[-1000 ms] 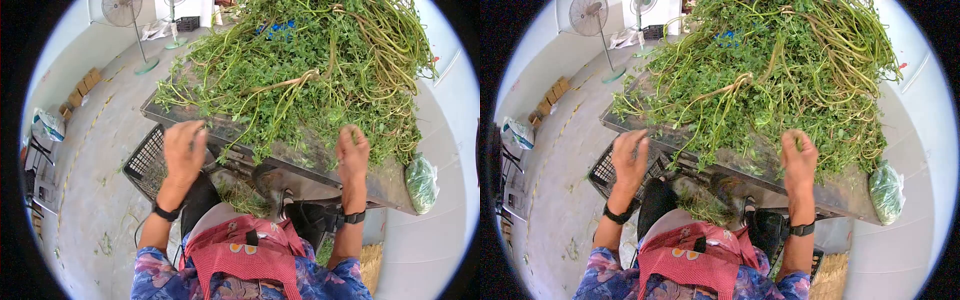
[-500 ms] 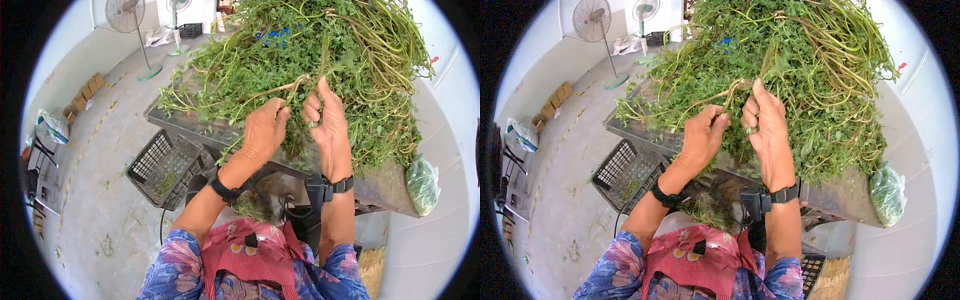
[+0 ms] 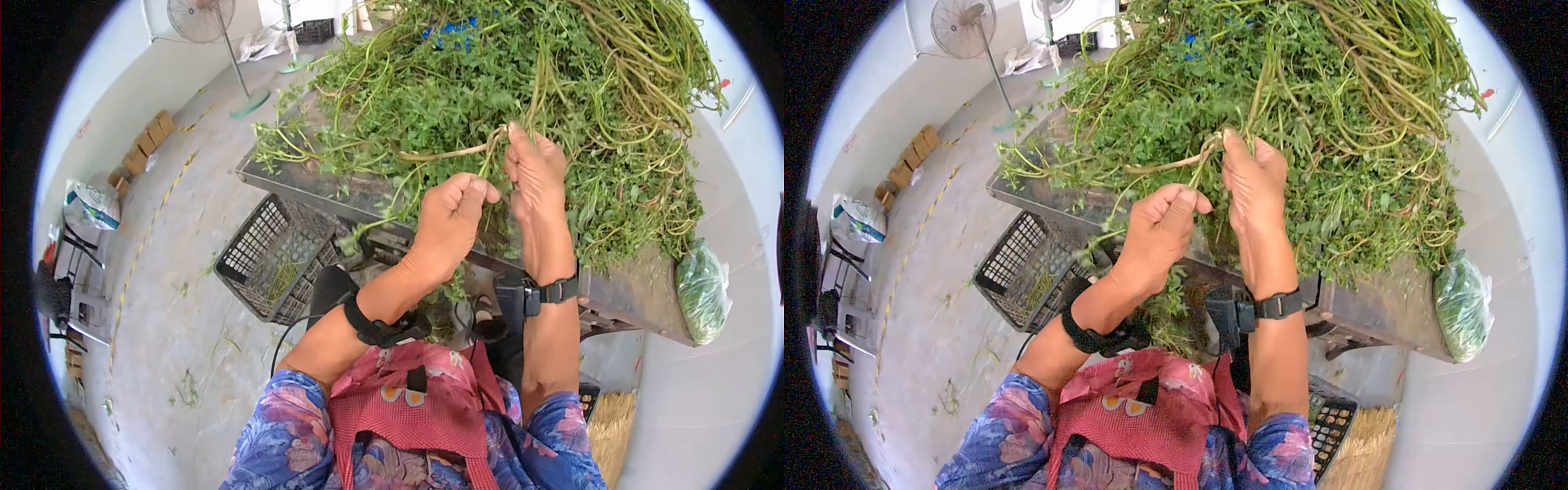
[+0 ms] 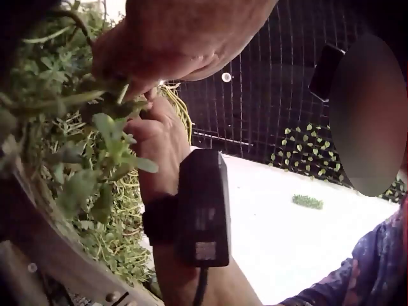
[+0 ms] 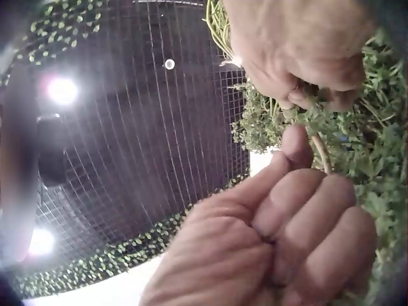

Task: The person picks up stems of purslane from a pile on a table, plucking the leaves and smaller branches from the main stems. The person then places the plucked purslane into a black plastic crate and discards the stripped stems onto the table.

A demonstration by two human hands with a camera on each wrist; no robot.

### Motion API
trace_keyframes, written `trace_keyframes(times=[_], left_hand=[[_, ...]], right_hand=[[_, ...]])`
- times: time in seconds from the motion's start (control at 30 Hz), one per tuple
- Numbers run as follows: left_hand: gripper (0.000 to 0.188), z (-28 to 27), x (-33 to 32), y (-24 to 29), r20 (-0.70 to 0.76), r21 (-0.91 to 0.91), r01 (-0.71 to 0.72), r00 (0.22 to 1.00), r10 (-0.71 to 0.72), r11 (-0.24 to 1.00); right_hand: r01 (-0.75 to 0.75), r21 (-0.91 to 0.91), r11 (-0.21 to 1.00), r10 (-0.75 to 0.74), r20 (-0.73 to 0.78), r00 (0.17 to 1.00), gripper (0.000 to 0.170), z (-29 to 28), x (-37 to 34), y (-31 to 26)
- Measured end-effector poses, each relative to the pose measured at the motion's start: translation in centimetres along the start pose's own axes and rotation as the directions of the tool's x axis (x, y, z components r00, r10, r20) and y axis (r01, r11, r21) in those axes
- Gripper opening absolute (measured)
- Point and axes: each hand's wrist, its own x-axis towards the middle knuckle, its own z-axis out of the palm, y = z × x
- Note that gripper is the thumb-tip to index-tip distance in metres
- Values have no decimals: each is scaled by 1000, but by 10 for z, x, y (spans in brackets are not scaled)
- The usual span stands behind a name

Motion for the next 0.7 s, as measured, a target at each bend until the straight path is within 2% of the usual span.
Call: trace_keyframes(times=[0.03,0.1,0.13,0.17,0.23,0.27,0.3,0.33,0.37,0.4,0.43,0.47,0.5,0.53,0.57,0.6,0.63,0.7], left_hand=[[21,1,-3,-1,2,-115,98,995,-99,988],[22,4,-8,-3,-3,-135,107,994,-108,985],[23,6,-9,-5,-9,-159,103,994,-106,982],[23,8,-11,-9,-8,-156,113,993,-116,981],[24,10,-11,-15,-36,83,-73,996,76,994],[24,9,-11,-17,-34,86,-64,997,67,994],[24,8,-10,-14,-14,236,-144,988,152,961],[24,6,-9,-11,19,378,-220,973,230,899],[24,3,-8,-9,21,379,-213,975,221,901],[24,-1,-5,-7,84,355,-222,975,205,908],[23,-4,-1,-6,147,329,-228,971,189,916],[24,-4,5,-17,139,227,-307,949,281,924],[24,-5,4,-14,139,226,-305,950,279,925],[24,-7,3,-8,124,238,-249,966,225,939],[24,-9,3,-5,108,249,-193,979,171,949],[25,-9,6,-8,97,294,-253,967,235,922],[25,-9,6,-11,92,293,-251,968,234,922],[24,-7,4,-14,167,490,-300,954,250,819]], right_hand=[[-11,5,1000,11,-10,1000,16,-1,0,5],[40,-273,961,-73,-111,991,19,-1,1,14],[117,-418,901,-186,-129,974,23,-1,1,20],[108,-416,903,-179,-136,974,23,-3,1,23],[178,-539,824,-286,-123,950,24,-4,2,27],[236,-583,777,-339,-72,938,24,-9,5,32],[230,-582,780,-334,-77,939,24,-8,1,28],[164,-399,902,-215,-86,973,26,-8,-4,23],[79,-199,977,-95,-72,993,29,-8,-8,18],[43,9,999,-43,18,999,32,-9,-10,13],[38,9,999,-38,10,999,32,-11,-13,8],[-75,104,992,66,84,994,32,-13,-19,1],[-191,189,963,160,169,973,33,-14,-25,-2],[-207,98,973,200,78,977,32,-16,-33,-1],[-208,98,973,201,79,976,32,-20,-38,1],[-222,45,974,219,48,974,33,-24,-41,2],[-238,-7,971,238,16,971,34,-26,-44,3],[-224,-55,973,226,15,974,32,-22,-48,4]])
